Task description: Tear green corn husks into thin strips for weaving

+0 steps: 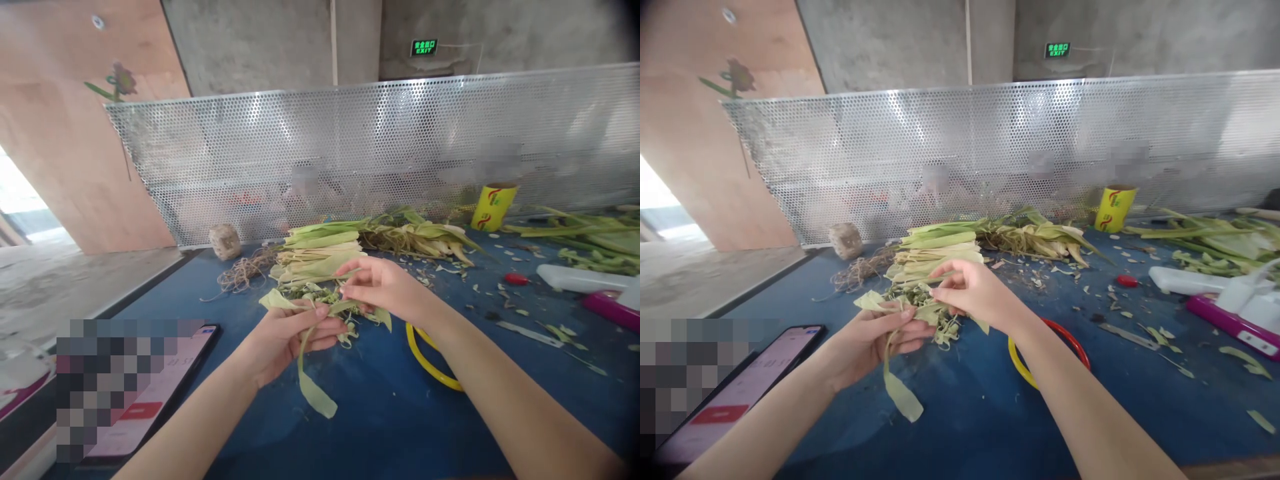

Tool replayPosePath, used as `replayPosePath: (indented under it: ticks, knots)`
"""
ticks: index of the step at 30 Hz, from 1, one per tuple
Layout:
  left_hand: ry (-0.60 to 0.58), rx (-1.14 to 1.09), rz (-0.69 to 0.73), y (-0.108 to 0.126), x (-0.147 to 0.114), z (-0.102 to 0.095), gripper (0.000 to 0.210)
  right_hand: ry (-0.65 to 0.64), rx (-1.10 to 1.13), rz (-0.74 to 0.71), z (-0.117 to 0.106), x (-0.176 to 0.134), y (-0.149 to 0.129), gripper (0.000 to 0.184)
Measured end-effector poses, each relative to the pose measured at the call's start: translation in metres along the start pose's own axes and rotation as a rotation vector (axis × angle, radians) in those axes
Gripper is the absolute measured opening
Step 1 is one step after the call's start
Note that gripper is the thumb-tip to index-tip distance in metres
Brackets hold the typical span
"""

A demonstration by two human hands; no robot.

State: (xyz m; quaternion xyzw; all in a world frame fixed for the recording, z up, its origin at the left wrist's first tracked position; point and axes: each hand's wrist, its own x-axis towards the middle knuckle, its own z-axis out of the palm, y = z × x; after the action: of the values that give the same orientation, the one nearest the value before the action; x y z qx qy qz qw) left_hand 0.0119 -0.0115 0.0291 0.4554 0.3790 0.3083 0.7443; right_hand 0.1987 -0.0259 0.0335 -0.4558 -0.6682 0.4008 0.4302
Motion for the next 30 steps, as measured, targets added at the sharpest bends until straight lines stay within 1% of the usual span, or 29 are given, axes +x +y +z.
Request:
replayPosePath:
  ticks: [1,2,3,4,5,6,7,9,11,13,15,17,19,20,22,25,27,28,30]
  knots:
    - [0.026,-0.024,0.023,0.000,0.000,0.000,0.009,0.072,-0.134,-0.096,0.002,-0.002,0.000,0.023]
    - [0.050,-0.050,0.051,0.000,0.001,0.000,0.007,0.171,-0.288,-0.221,0.005,-0.004,-0.001,0.021]
    - [0.070,-0.074,0.084,0.000,0.001,0.001,0.007,0.269,-0.454,-0.377,0.009,-0.006,-0.001,0.021]
    - [0.089,-0.092,0.121,0.000,0.001,0.000,0.007,0.340,-0.619,-0.543,0.014,-0.008,-0.001,0.021]
    - [0.105,-0.100,0.155,0.000,0.002,0.000,0.007,0.375,-0.772,-0.701,0.018,-0.011,0.000,0.023]
    - [0.119,-0.096,0.182,-0.001,0.002,0.000,0.008,0.367,-0.907,-0.833,0.023,-0.013,0.000,0.023]
    - [0.131,-0.085,0.198,-0.001,0.002,-0.001,0.008,0.332,-1.017,-0.931,0.027,-0.014,0.001,0.023]
    - [0.153,-0.055,0.193,-0.001,0.001,-0.002,0.009,0.277,-1.169,-1.050,0.034,-0.015,0.005,0.023]
    - [0.168,-0.039,0.150,-0.001,0.000,-0.002,0.011,0.247,-1.254,-1.120,0.039,-0.014,0.009,0.023]
    - [0.161,-0.031,0.104,-0.001,-0.001,-0.001,0.014,0.208,-1.285,-1.183,0.041,-0.013,0.012,0.020]
    - [0.143,-0.024,0.095,-0.001,-0.002,0.000,0.017,0.170,-1.267,-1.212,0.042,-0.013,0.012,0.017]
    - [0.150,-0.019,0.148,-0.001,-0.002,0.001,0.018,0.203,-1.141,-1.153,0.043,-0.014,0.010,0.014]
    - [0.181,0.025,0.233,0.000,-0.002,0.002,0.019,0.257,-0.889,-1.001,0.044,-0.014,0.005,0.010]
    - [0.201,0.063,0.273,0.000,-0.002,0.002,0.019,0.273,-0.736,-0.899,0.043,-0.014,0.003,0.008]
    - [0.212,0.137,0.305,0.000,-0.002,0.003,0.019,0.276,-0.439,-0.669,0.041,-0.011,0.000,0.013]
    - [0.150,0.183,0.269,0.000,-0.002,0.005,0.020,0.314,-0.109,-0.309,0.036,-0.004,0.002,0.021]
    - [0.113,0.194,0.241,-0.001,-0.001,0.005,0.023,0.282,0.029,-0.134,0.033,0.000,0.005,0.020]
    - [0.105,0.195,0.232,-0.002,-0.001,0.004,0.025,0.240,0.075,-0.076,0.032,0.001,0.006,0.020]
    - [0.090,0.182,0.195,-0.003,0.000,0.003,0.025,0.142,0.124,-0.018,0.032,0.002,0.006,0.025]
